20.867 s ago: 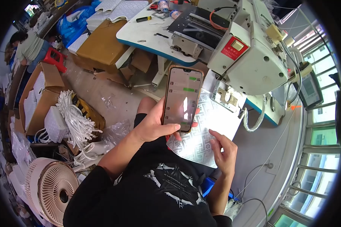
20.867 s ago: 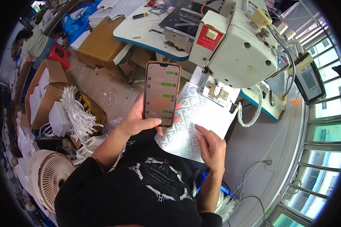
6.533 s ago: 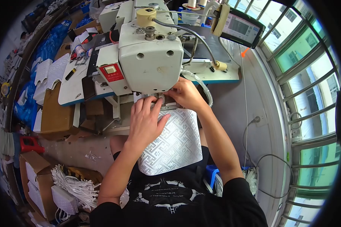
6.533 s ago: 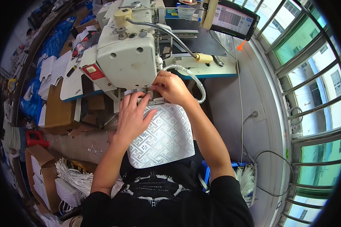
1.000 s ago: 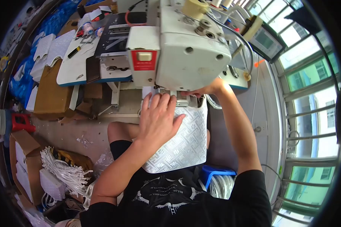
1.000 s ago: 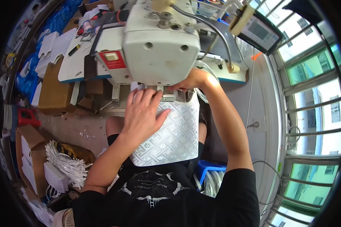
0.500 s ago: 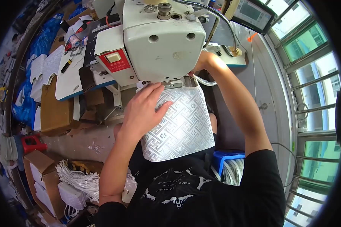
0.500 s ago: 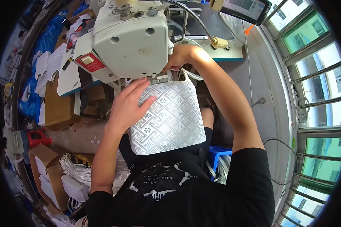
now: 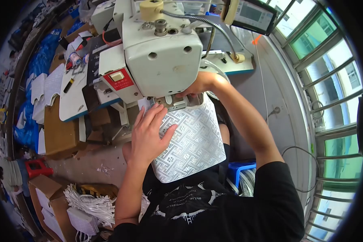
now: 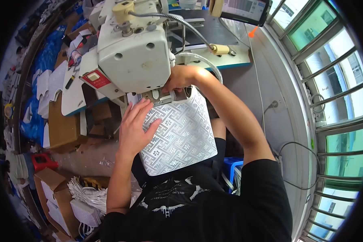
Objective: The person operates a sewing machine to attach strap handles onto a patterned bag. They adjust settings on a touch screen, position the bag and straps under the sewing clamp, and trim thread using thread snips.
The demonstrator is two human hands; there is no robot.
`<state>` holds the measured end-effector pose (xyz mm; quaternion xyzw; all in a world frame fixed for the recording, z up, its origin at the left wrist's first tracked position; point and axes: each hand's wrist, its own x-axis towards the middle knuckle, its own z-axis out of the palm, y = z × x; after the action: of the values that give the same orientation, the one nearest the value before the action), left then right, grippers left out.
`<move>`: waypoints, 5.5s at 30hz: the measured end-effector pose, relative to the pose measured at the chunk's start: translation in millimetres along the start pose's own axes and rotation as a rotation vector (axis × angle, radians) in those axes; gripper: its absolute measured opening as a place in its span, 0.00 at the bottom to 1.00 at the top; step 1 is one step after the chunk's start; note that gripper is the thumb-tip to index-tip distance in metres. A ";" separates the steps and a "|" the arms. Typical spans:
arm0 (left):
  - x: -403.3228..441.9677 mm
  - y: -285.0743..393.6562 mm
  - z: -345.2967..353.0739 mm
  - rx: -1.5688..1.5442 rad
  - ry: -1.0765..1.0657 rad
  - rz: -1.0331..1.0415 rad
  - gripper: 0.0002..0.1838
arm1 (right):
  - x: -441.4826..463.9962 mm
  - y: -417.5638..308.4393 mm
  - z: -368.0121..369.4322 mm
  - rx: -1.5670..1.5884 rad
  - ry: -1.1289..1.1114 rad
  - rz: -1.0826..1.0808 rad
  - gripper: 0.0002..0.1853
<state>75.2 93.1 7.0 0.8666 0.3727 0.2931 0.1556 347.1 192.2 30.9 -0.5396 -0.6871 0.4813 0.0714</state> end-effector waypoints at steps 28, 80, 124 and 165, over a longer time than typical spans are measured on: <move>-151.4 63.6 14.3 -0.907 -0.090 -0.595 0.62 | -86.8 -63.8 53.8 0.596 0.930 -0.806 0.29; -157.5 102.9 3.2 -1.057 -0.187 -0.470 0.59 | -167.2 57.8 79.8 0.295 0.758 -0.372 0.27; -148.5 20.8 127.6 -1.381 -0.447 -0.552 0.71 | -146.5 182.4 27.5 0.739 0.580 -0.062 0.13; -213.5 -58.1 73.6 -1.168 0.089 -1.107 0.47 | -121.6 90.5 -83.4 -0.566 1.325 -0.178 0.20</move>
<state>-28.6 -28.9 -162.4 0.3224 0.5403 0.3553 0.6913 509.0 138.3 59.2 -0.6576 -0.6391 -0.1506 0.3695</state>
